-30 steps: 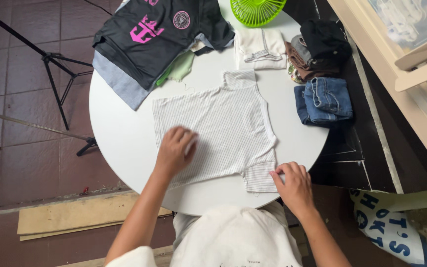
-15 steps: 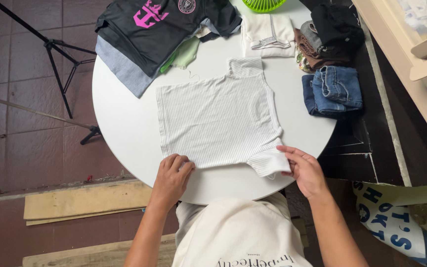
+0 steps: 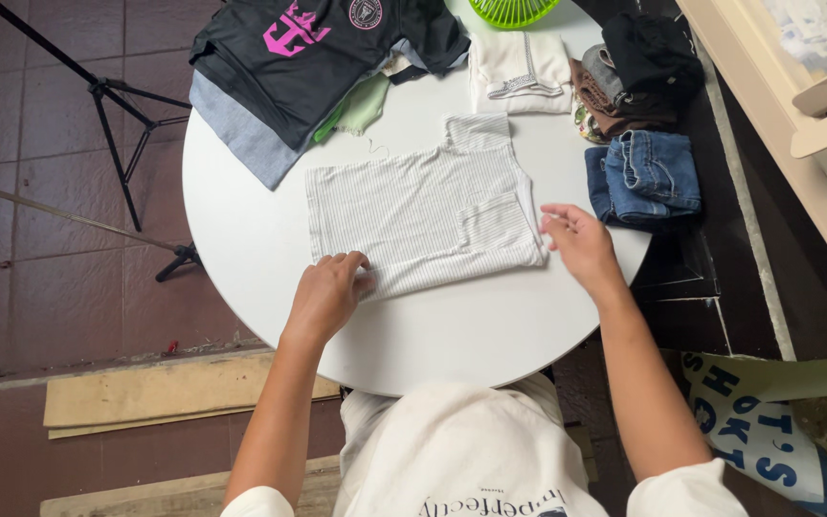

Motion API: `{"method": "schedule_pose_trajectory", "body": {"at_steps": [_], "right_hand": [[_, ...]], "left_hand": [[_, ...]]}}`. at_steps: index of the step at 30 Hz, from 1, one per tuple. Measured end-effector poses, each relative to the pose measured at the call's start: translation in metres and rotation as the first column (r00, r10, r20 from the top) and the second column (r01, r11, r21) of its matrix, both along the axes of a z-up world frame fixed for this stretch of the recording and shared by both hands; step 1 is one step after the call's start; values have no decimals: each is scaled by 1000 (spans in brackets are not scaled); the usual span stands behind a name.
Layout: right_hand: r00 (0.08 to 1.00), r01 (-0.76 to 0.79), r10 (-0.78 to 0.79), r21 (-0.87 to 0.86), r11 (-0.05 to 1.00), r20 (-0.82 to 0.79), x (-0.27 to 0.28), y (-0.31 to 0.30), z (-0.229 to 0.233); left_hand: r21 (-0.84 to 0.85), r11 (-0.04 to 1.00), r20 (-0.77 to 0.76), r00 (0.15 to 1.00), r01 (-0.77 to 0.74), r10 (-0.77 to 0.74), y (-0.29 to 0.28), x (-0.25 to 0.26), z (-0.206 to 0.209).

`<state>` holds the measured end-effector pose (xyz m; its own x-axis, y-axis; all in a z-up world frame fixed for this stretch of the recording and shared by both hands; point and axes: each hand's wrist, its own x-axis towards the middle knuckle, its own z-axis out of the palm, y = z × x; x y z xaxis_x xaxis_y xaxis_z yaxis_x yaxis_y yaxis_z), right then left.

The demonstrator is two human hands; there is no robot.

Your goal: The person folds a white long-sleeved shirt, a striped tank top, and a black jersey on a round table.

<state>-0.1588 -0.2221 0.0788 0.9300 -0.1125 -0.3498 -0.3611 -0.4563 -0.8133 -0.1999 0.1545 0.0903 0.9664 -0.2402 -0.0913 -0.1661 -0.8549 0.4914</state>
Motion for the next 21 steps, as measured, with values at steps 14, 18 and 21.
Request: {"method": "schedule_pose_trajectory", "body": {"at_steps": [14,18,21], "right_hand": [[970,-159,238,-625,764,44,-31,5,-19],[966,-199,257,-647,736,-4,-29,6,-16],[967,-175,252,-636,752,33,-24,11,-17]], "left_hand": [[16,991,35,991,-130,130,17,3,-21],[-28,988,67,986,-150,151,18,-1,-18],[-89,986,112,983,-138,147,18,-1,-11]]}}
